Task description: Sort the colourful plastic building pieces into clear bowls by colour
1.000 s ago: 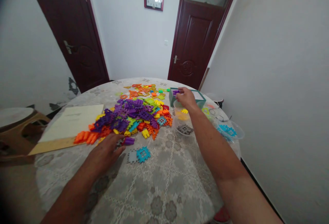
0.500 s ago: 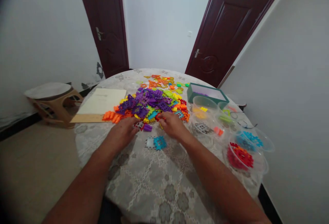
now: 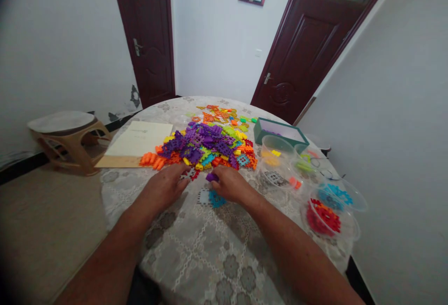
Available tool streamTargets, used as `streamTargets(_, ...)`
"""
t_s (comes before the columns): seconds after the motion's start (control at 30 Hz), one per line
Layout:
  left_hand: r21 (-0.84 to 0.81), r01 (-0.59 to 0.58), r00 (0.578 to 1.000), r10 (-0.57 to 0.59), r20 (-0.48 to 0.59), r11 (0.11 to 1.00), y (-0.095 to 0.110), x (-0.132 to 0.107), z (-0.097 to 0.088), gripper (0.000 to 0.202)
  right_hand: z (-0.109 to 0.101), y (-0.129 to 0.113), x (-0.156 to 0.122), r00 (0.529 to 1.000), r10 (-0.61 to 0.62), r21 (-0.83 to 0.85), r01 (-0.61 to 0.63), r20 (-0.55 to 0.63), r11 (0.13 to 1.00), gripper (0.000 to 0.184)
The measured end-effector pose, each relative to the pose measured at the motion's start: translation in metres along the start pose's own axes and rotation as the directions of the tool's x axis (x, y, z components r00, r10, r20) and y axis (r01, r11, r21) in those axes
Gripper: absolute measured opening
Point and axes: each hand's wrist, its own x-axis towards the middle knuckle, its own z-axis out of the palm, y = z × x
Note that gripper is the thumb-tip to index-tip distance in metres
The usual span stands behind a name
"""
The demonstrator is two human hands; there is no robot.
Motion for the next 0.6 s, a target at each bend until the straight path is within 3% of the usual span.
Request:
streamTargets(0.1, -0.062, -0.116, 0.993, 0.117, 0.01, 0.991, 0.016, -0.006, 0.007, 0.034, -0.039, 0.015, -0.011, 0.992, 0.015, -0.022, -0.012, 0.126, 1.0, 0.008)
streamTargets(0.17, -0.093, -0.171, 0.982, 0.177, 0.059, 0.981, 0.026, -0.007, 0.013, 0.04, -0.067, 0.037, -0.009, 0.989, 0.064, -0.044, -0.058, 0.136, 0.997, 0.01)
streamTargets(0.23, -0.097, -0.196, 0.97, 0.207, 0.126, 0.976, 0.034, -0.007, 0.019, 0.048, -0.096, 0.067, -0.001, 0.979, 0.202, -0.074, -0.199, 0.04, 0.977, 0.014)
streamTargets(0.27, -0.089, -0.2, 0.965, 0.212, 0.155, 0.976, 0.037, -0.005, 0.022, 0.053, -0.11, 0.084, 0.005, 0.95, 0.307, -0.072, -0.311, -0.059, 0.948, 0.015)
streamTargets(0.37, -0.043, -0.191, 0.96, 0.196, 0.201, 0.981, 0.04, -0.001, 0.029, 0.06, -0.141, 0.129, 0.018, 0.742, 0.507, 0.035, -0.55, -0.438, 0.834, 0.027)
streamTargets(0.43, -0.004, -0.187, 0.959, 0.184, 0.216, 0.982, 0.04, 0.0, 0.031, 0.06, -0.148, 0.142, 0.019, 0.617, 0.493, 0.084, -0.57, -0.613, 0.817, 0.04)
streamTargets(0.47, 0.015, -0.187, 0.958, 0.179, 0.224, 0.982, 0.041, 0.001, 0.031, 0.059, -0.146, 0.142, 0.017, 0.598, 0.463, 0.086, -0.549, -0.654, 0.831, 0.042)
streamTargets(0.5, 0.031, -0.189, 0.956, 0.176, 0.233, 0.982, 0.041, 0.001, 0.031, 0.058, -0.14, 0.136, 0.013, 0.619, 0.427, 0.075, -0.511, -0.659, 0.856, 0.042)
streamTargets(0.53, 0.043, -0.19, 0.954, 0.174, 0.243, 0.981, 0.041, 0.001, 0.03, 0.056, -0.131, 0.126, 0.007, 0.672, 0.385, 0.059, -0.454, -0.633, 0.889, 0.039)
streamTargets(0.6, 0.059, -0.189, 0.952, 0.168, 0.257, 0.98, 0.042, 0.002, 0.03, 0.052, -0.102, 0.095, -0.008, 0.831, 0.27, 0.036, -0.29, -0.486, 0.956, 0.031)
